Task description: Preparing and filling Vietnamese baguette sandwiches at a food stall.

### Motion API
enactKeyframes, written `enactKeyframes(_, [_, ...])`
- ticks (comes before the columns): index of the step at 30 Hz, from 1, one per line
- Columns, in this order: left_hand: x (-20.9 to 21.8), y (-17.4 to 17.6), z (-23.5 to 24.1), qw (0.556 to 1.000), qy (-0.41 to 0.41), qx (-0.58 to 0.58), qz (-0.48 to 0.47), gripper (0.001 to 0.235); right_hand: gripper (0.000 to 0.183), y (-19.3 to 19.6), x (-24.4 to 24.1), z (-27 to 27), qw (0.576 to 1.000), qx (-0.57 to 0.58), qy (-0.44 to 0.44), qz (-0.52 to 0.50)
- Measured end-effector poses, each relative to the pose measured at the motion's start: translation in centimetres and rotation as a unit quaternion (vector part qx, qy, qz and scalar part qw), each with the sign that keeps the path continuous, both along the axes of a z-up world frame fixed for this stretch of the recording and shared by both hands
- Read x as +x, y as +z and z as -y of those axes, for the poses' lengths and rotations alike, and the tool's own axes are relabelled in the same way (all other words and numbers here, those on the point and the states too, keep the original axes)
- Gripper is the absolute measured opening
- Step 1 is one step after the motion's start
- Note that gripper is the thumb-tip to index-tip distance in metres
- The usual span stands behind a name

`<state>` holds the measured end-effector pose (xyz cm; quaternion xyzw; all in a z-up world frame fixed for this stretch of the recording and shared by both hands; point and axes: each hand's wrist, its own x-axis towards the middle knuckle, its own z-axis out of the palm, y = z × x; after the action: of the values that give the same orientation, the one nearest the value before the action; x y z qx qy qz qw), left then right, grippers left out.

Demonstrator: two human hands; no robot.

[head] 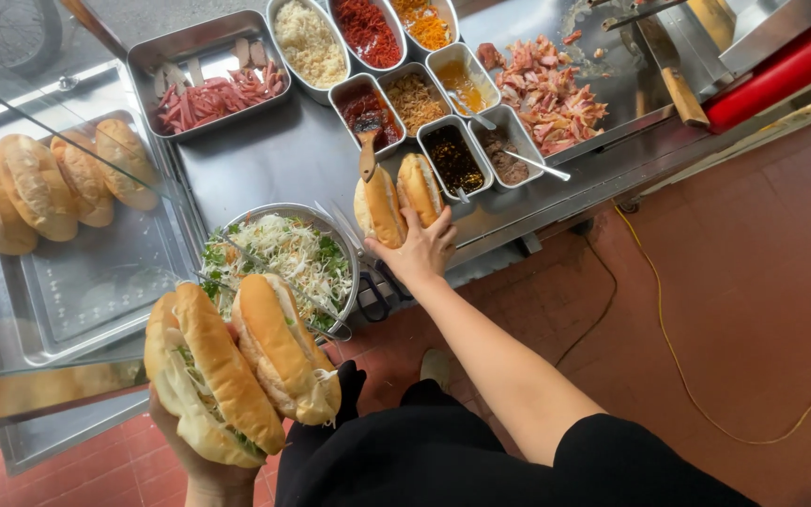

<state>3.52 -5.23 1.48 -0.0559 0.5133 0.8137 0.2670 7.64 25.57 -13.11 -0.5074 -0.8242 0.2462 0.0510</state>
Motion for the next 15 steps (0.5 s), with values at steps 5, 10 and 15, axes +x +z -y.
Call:
enactKeyframes(5, [-0.7, 0.7, -1.5, 0.989, -0.034, 0.090, 0.117, 0.082, 0.079, -0.8, 0.1, -1.2, 0.999, -0.047, 0.011, 0.010])
enactKeyframes(10, [-2.2, 1.2, -2.4, 0.993, -0.086, 0.074, 0.031, 0.069, 0.079, -0.8, 1.0, -1.8, 0.996, -0.087, -0.010, -0.022])
enactKeyframes(15, [-3.4, 1.2, -4.1, 0.966, -0.147, -0.024, -0.212, 0.049, 0.087, -1.4, 4.1, -1.9, 0.934, -0.269, -0.022, -0.233])
